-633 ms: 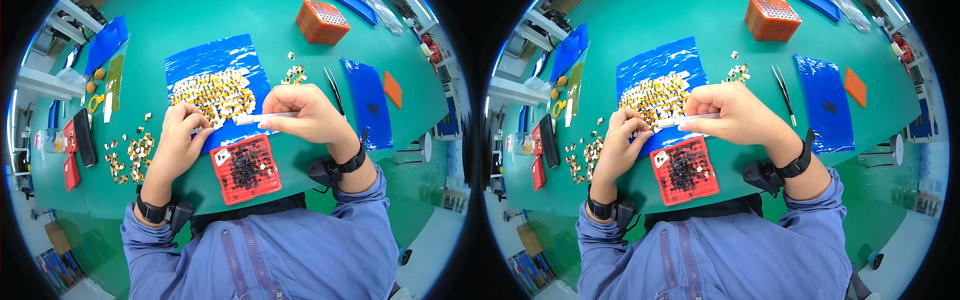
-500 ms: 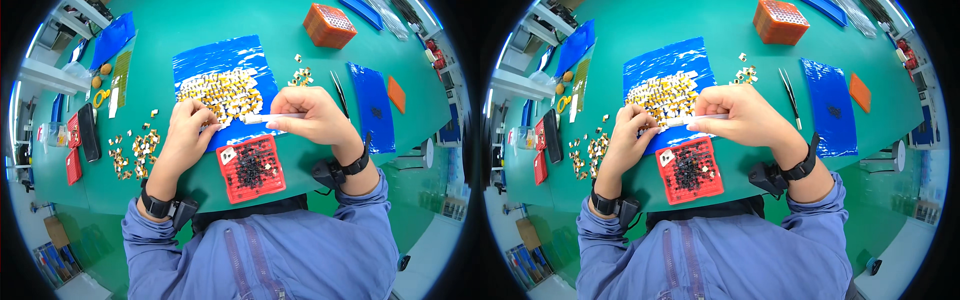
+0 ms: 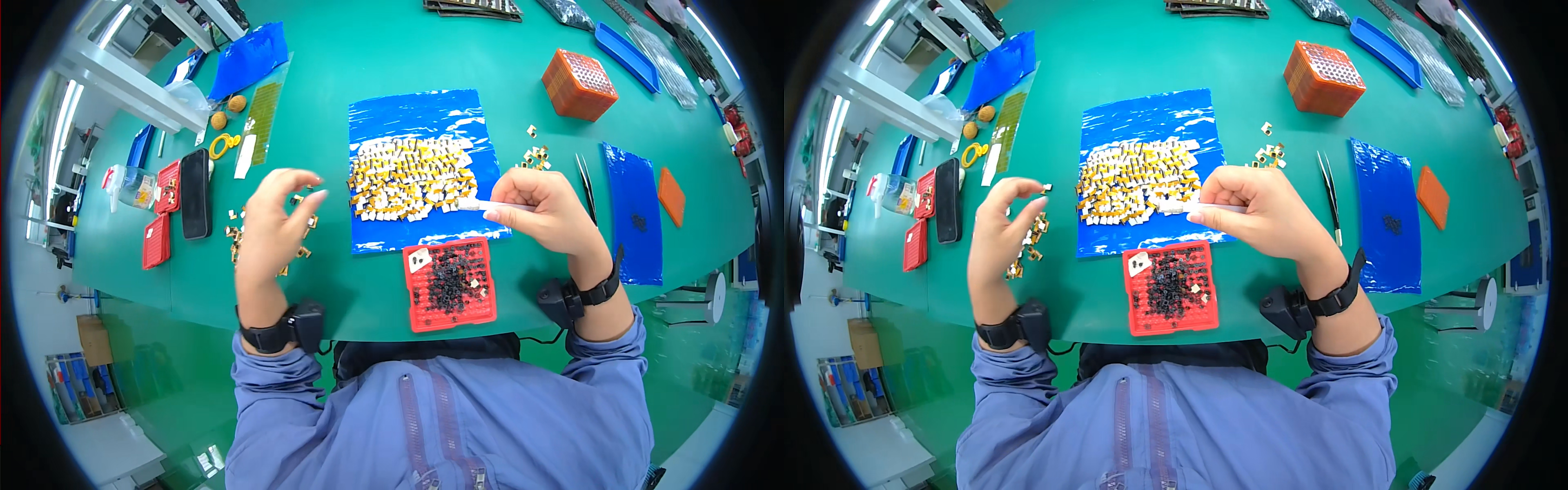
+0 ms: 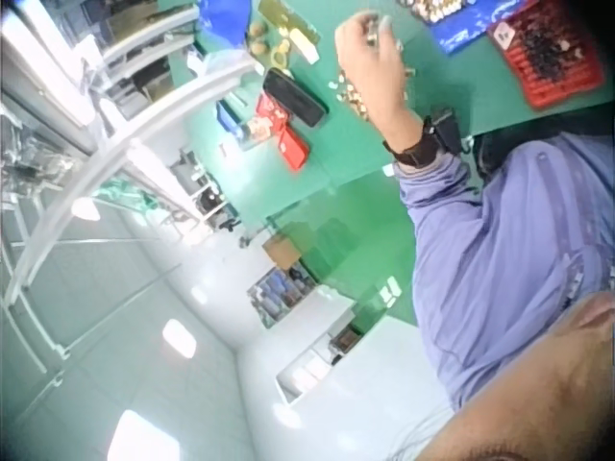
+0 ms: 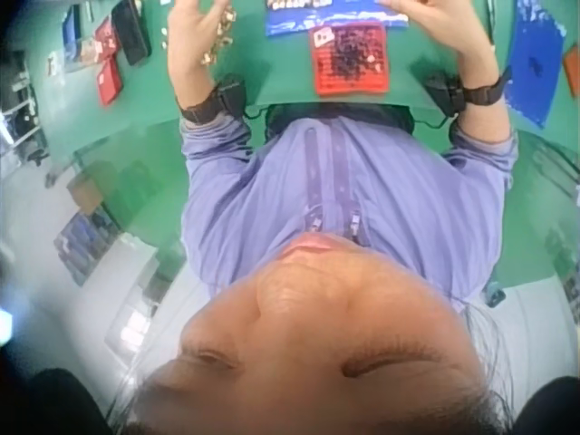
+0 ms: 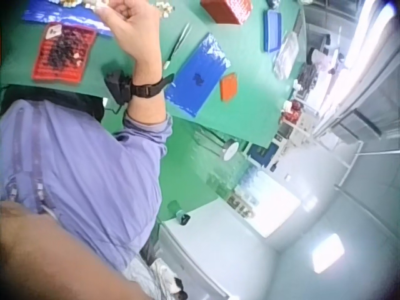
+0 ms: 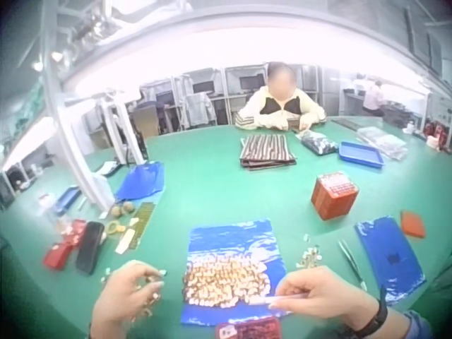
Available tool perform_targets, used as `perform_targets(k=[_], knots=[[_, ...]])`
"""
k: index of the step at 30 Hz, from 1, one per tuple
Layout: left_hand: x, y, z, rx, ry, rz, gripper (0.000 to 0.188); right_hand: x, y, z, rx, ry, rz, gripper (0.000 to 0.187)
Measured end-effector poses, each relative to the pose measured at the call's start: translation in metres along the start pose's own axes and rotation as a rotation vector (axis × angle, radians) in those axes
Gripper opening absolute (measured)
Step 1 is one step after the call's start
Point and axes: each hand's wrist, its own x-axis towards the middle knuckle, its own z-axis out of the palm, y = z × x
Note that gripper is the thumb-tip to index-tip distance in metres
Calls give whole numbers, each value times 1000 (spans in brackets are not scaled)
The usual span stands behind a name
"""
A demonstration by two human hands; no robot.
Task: The person uses a white tube to apply a small amount of adhesive to the surface of small electronic components. They pick up each component individually from a pile on a blue mat, apply the substance, and place it into a red tray. The process is repeated continuously throughout the clip.
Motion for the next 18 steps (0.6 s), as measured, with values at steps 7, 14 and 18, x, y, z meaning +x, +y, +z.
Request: perform_targets(k=[7,14,18], knots=[[-16,-40,-18,302,-248,-155,15,0,-2,2,-30,-13,-57,16],[-16,-38,-14,212,-202,-185,15,0,-1,1,-29,-17,-44,16],[-18,-17,-22,202,-77,-224,13,-2,-6,1,-91,-10,-96,17]])
